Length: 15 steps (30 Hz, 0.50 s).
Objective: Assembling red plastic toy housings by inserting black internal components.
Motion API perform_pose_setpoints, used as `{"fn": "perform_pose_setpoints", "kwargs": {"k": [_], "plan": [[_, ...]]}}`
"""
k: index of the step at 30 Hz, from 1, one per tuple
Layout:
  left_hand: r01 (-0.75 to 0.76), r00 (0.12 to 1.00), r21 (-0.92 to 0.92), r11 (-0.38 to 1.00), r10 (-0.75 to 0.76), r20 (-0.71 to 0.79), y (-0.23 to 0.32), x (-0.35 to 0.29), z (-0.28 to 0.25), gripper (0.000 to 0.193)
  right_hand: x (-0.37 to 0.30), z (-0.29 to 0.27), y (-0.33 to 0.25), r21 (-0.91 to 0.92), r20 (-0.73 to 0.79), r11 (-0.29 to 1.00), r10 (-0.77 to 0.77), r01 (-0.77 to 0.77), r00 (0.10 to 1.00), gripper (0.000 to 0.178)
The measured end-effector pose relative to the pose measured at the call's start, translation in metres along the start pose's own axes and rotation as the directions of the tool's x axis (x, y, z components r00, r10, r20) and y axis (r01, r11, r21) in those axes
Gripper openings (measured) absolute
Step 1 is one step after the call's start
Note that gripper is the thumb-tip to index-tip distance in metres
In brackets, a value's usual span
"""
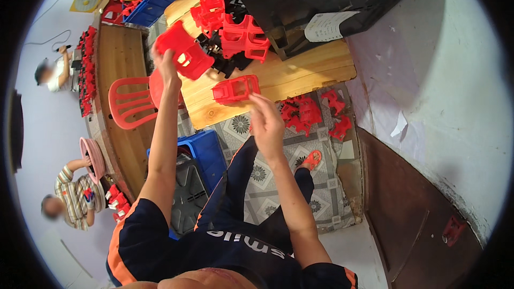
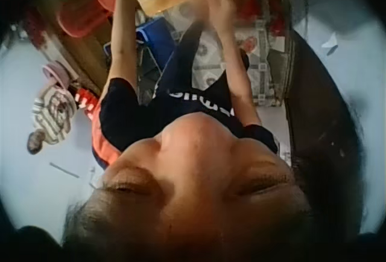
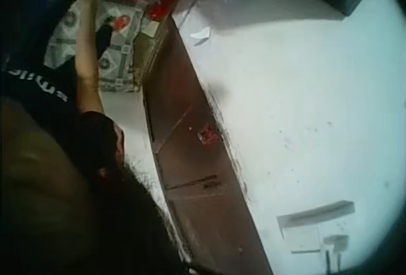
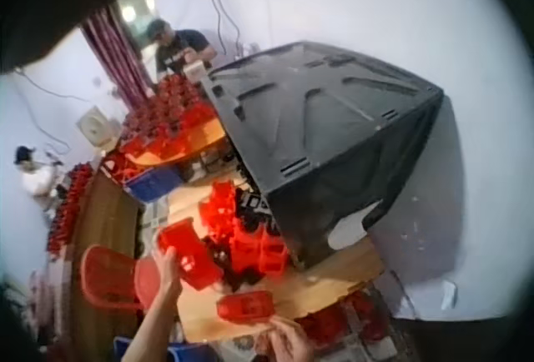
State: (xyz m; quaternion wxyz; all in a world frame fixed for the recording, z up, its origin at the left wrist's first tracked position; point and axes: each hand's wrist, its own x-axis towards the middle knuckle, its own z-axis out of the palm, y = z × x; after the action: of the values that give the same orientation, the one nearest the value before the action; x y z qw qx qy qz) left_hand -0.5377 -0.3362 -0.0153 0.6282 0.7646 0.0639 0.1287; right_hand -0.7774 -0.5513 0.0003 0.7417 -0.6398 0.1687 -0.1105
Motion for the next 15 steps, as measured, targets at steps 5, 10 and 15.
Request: {"fn": "perform_pose_setpoints", "kwargs": {"k": [5,10,15], "plan": [[0.235,0.913,0.593,0.770,-0.385,0.138,-0.070,0.031,0.063,0.094,-0.042,-0.092,0.081,-0.350,-0.157,0.933,0.035,-0.088,0.987,0.025],[-0.043,0.967,0.276,0.960,-0.030,0.253,-0.024,0.005,0.046,0.069,-0.083,-0.172,0.155,-0.411,-0.255,0.862,0.204,-0.296,0.945,0.022],[-0.733,0.655,0.372,0.569,0.443,0.612,-0.017,-0.246,0.080,0.064,-0.115,-0.264,0.321,-0.335,-0.366,0.671,0.555,-0.662,0.747,0.043]]}}
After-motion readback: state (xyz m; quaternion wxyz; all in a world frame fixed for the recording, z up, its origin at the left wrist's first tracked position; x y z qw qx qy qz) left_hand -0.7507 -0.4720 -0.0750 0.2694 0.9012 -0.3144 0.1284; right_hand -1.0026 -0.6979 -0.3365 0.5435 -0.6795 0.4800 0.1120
